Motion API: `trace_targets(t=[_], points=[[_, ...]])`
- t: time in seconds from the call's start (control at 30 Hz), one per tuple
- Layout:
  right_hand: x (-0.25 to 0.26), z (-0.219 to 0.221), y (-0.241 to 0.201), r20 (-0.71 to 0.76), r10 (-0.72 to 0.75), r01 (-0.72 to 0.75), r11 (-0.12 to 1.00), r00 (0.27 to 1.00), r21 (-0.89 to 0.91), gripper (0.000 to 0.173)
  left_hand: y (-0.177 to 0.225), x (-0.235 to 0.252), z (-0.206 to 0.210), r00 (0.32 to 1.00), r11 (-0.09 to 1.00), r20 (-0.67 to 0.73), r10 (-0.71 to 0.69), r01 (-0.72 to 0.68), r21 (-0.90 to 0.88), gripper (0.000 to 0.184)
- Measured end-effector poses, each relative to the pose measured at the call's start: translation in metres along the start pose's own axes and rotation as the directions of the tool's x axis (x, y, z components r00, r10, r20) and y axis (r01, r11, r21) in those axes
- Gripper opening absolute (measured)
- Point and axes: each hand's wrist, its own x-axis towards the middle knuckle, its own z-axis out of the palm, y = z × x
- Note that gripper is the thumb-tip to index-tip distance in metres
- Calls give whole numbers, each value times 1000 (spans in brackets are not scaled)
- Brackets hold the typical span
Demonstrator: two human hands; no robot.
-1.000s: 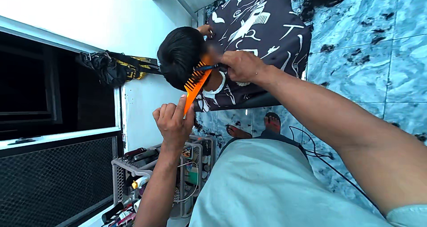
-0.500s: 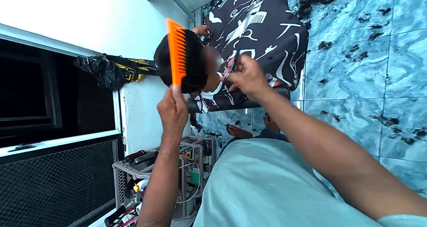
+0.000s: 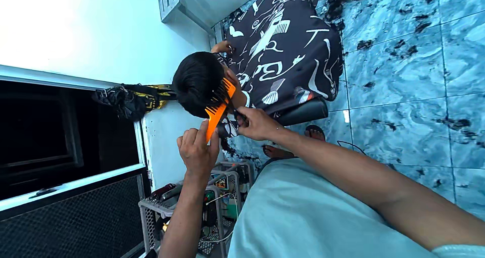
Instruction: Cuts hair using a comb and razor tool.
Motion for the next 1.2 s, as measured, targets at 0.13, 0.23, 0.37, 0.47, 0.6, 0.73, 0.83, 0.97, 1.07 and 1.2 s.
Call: trace_targets(t=[0.13, 0.23, 0.37, 0.47, 0.6, 0.73, 0.83, 0.97, 1.07, 1.2], points=[[1, -4, -1, -41, 6, -9, 998, 999, -59, 27, 1, 6, -4, 1000, 1000, -21, -10, 10, 15, 36], [6, -11, -3, -6, -14, 14, 994, 1000, -106, 45, -1, 9, -5, 1000, 1000, -23, -12, 13, 17, 35], [10, -22, -5, -23, -2, -1, 992, 1000, -130, 24, -3, 13, -7, 1000, 1000, -28, -9, 10, 28, 36], [12, -29, -9, 24, -30, 34, 986, 999, -163, 38, -5, 16, -8, 999, 1000, -36, -2, 3, 17, 36], [14, -33, -13, -19, -47, 42, 981, 999, -192, 27, -5, 20, -11, 999, 1000, -32, -4, 4, 9, 36], [14, -37, -11, -16, -117, 111, 970, 993, -214, 34, -6, 23, -12, 999, 1000, -43, 8, -9, -20, 36], [14, -41, -16, -26, -102, 92, 962, 995, -257, 29, -7, 25, -14, 999, 1000, -48, 10, -11, -16, 36], [16, -45, -18, -16, -104, 94, 947, 994, -306, 35, -9, 27, -16, 999, 1000, -49, 20, -21, -5, 36], [18, -49, -22, -4, -77, 71, 931, 997, -359, 34, -13, 28, -17, 998, 1000, -56, 25, -25, -1, 36], [15, -52, -24, -26, -112, 99, 947, 993, -306, 32, -17, 37, -19, 990, 994, -117, -85, 76, -81, 37]])
